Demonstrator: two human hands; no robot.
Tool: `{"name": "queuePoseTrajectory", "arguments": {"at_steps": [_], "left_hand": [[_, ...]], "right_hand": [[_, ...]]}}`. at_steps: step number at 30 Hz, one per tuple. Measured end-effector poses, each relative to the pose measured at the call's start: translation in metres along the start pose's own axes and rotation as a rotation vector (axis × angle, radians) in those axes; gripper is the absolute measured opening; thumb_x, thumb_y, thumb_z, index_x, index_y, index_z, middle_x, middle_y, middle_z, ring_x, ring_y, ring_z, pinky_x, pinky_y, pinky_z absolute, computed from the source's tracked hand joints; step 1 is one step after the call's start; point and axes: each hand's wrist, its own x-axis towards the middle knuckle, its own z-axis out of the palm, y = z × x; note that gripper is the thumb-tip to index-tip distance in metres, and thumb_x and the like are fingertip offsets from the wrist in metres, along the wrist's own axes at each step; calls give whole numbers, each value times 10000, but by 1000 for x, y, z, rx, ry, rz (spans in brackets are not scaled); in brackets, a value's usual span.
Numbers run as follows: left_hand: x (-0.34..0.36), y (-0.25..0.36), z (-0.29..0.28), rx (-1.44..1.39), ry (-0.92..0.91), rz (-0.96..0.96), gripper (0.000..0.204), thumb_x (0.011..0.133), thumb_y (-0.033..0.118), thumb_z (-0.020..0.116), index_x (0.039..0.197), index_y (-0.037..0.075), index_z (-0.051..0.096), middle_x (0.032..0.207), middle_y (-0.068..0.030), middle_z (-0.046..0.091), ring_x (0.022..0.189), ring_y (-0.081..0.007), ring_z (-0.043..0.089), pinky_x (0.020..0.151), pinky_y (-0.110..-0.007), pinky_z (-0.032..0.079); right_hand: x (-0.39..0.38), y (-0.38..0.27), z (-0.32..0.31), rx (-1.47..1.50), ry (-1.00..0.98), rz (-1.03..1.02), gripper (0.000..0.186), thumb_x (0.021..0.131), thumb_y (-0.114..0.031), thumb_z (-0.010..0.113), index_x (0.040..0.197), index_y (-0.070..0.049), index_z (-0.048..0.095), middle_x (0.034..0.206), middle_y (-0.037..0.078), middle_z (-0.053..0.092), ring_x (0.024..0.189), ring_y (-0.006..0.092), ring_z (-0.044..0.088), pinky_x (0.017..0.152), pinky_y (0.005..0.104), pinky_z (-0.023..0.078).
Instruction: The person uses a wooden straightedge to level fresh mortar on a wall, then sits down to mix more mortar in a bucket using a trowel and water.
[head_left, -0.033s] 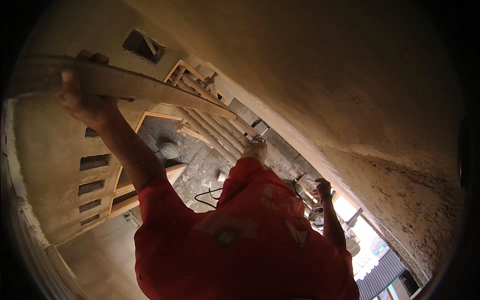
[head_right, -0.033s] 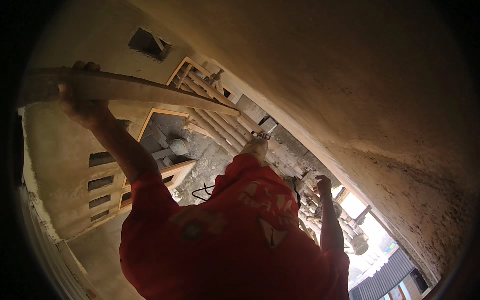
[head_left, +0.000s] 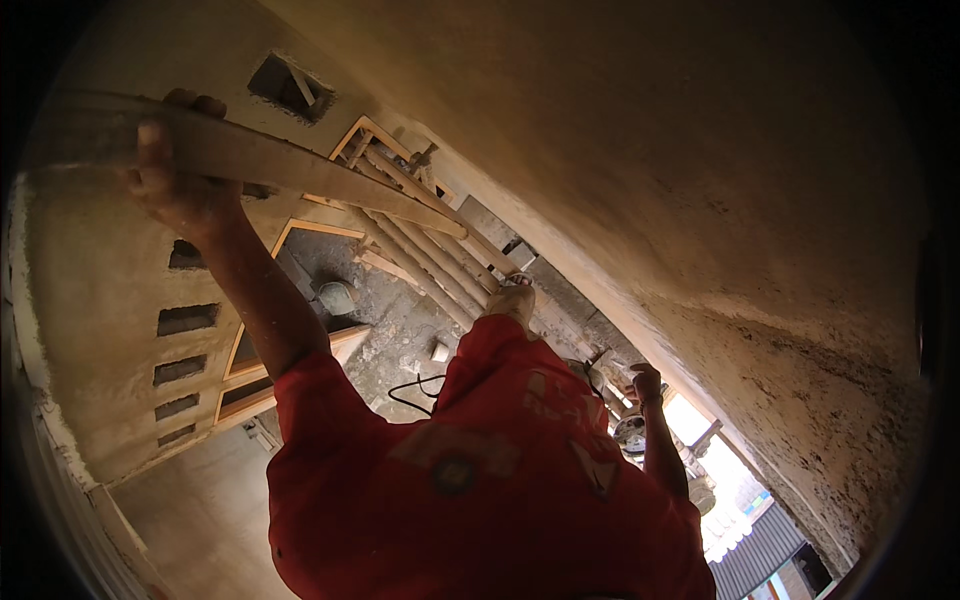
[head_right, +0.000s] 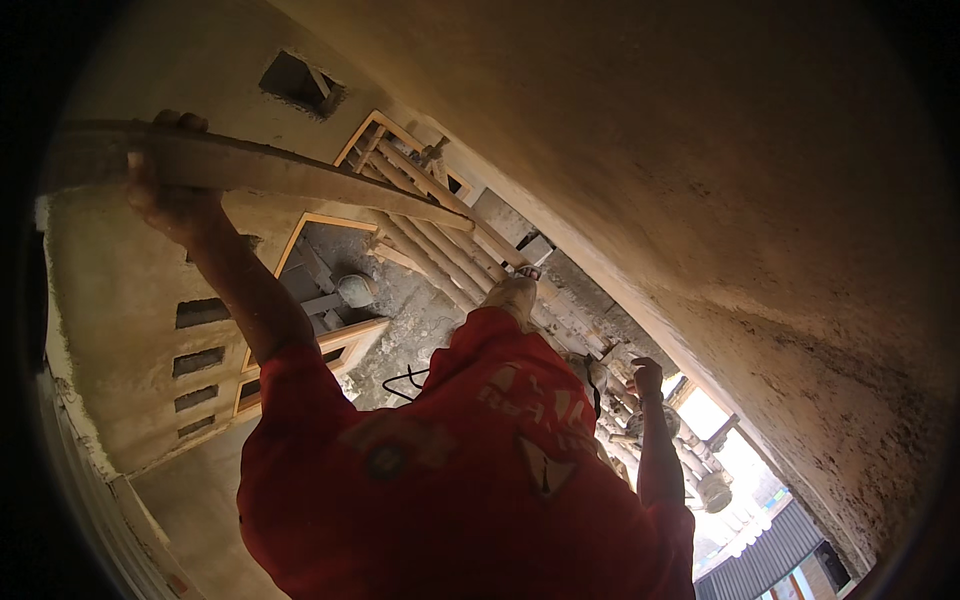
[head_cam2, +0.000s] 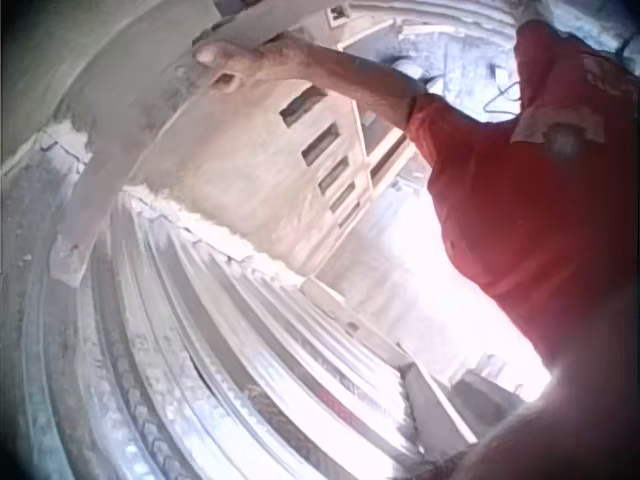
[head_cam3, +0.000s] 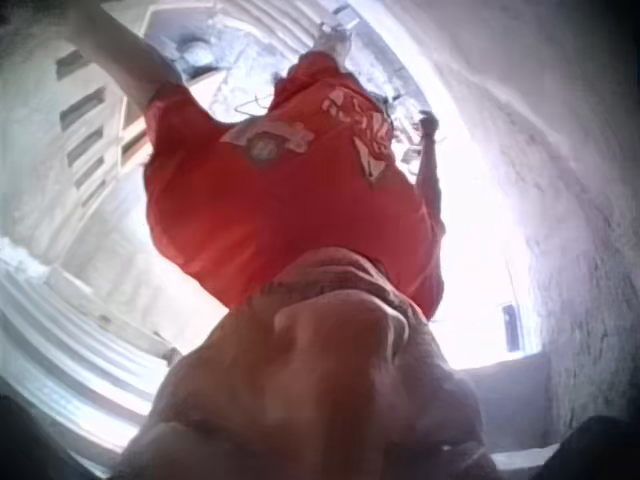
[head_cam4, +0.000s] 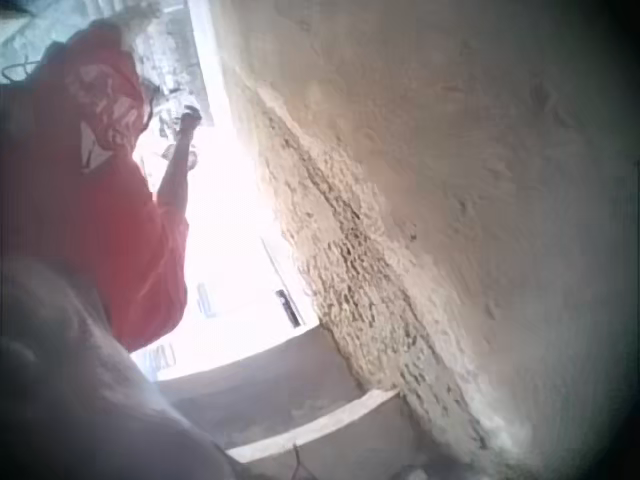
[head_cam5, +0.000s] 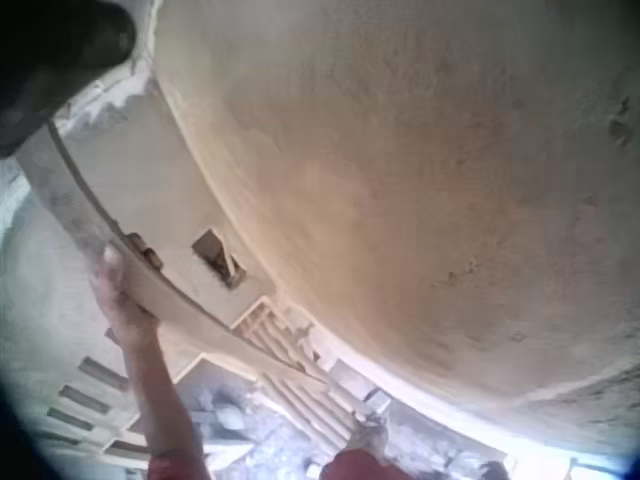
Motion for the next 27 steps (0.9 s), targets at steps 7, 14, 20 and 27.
{"name": "queuePoseTrajectory", "arguments": {"at_steps": [7, 14, 20, 27], "left_hand": [[13, -90, -40, 187, 2, 108, 438, 741, 168, 667, 1101, -6, 491, 900, -131, 597, 756, -233, 609, 710, -361, 515], [17, -140, -80, 271, -5, 63, 531, 710, 232, 761, 1089, -57, 527, 1054, -99, 493, 955, -185, 502, 841, -291, 417], [4, -150, -77, 244, 10, 38, 662, 648, 268, 819, 1119, -36, 466, 1026, -99, 521, 905, -181, 523, 807, -277, 430], [-22, -153, -60, 252, -23, -145, 771, 659, 325, 793, 1220, -32, 403, 1030, -112, 539, 886, -193, 560, 820, -304, 443]], "right_hand": [[-14, 25, 4, 219, 116, 159, 307, 883, -126, 311, 1019, -66, 579, 633, 89, 488, 456, 230, 564, 428, 402, 545], [-32, -10, 38, 230, 142, 210, 292, 884, -201, 354, 1052, -96, 568, 680, 88, 498, 472, 222, 550, 455, 403, 538], [-36, -52, 58, 278, 121, 172, 420, 751, 77, 377, 1122, -38, 536, 713, 148, 563, 524, 281, 628, 459, 405, 566], [-40, -77, 76, 254, 141, 118, 393, 778, 22, 344, 1112, -42, 541, 731, 115, 551, 523, 246, 612, 451, 370, 551]]}}
